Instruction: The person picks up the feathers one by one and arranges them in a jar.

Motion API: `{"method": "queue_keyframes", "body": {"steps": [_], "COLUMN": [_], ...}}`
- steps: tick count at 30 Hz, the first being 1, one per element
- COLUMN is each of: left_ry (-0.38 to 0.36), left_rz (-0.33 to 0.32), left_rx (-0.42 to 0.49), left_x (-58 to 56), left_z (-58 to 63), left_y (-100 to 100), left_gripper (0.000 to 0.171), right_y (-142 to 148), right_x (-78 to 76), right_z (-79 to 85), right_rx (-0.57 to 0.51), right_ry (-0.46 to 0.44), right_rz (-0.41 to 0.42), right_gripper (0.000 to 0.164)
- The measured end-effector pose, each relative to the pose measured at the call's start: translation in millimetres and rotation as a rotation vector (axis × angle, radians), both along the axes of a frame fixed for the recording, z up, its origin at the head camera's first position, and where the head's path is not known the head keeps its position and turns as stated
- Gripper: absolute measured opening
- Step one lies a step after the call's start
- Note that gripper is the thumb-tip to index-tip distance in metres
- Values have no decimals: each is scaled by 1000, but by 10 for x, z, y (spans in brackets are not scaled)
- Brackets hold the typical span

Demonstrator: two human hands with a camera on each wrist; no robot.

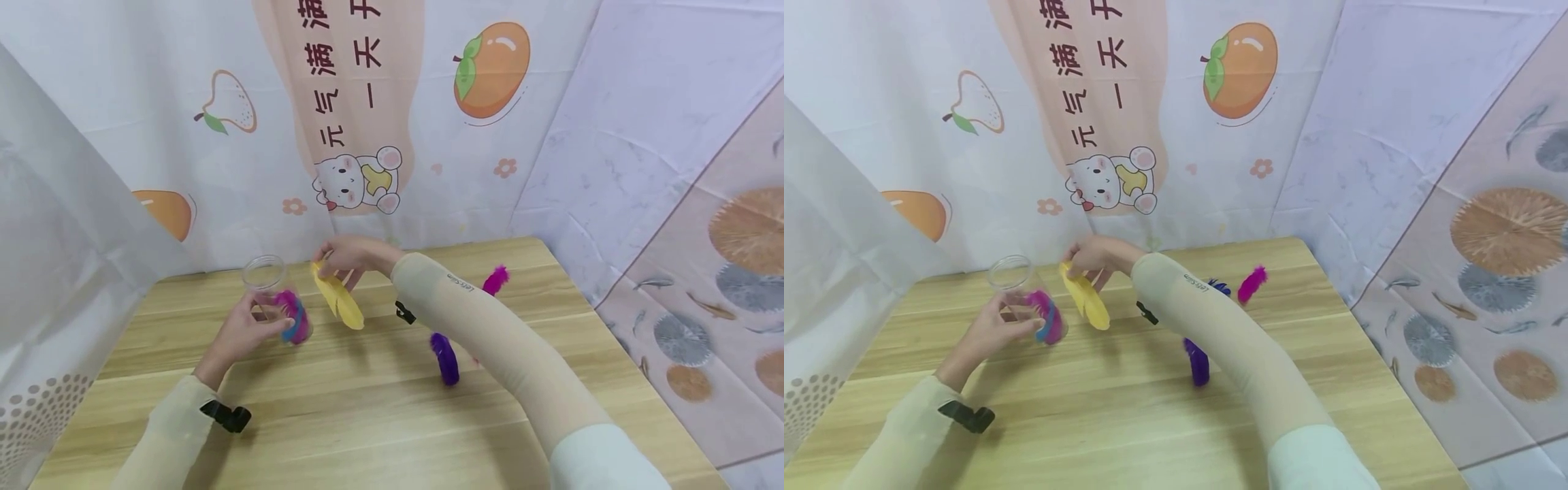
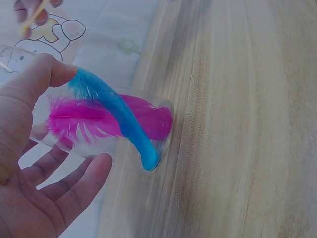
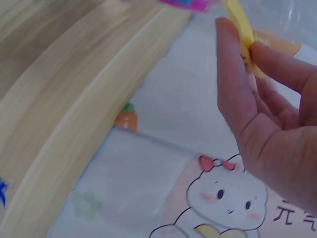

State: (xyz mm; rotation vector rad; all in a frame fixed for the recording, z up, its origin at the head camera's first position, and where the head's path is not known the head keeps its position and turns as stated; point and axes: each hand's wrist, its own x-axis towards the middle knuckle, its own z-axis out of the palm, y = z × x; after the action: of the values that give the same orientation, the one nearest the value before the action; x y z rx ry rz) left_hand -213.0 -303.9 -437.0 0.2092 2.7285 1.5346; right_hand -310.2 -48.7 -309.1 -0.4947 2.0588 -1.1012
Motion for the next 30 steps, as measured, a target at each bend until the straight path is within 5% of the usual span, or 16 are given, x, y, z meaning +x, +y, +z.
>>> {"method": "queue_keyframes", "body": {"steps": [9,20,30], "left_ry": [-1,7,3], "left_rz": [-9,-5,6], "left_rx": [7,-26,-12], "left_x": [-12,-8,-4], "left_z": [-2,4,17], "left_y": [-1,-20,-27], "left_gripper": [70,71,67], "right_y": [-120,-187,-273], "right_x": [114,135,168], "right_z": [90,153,259], "right_rx": [-262,-339,-554], "right_ry": [24,-14,-48], "right_rz": [20,57,-36], "right_gripper": [30,31,29]}}
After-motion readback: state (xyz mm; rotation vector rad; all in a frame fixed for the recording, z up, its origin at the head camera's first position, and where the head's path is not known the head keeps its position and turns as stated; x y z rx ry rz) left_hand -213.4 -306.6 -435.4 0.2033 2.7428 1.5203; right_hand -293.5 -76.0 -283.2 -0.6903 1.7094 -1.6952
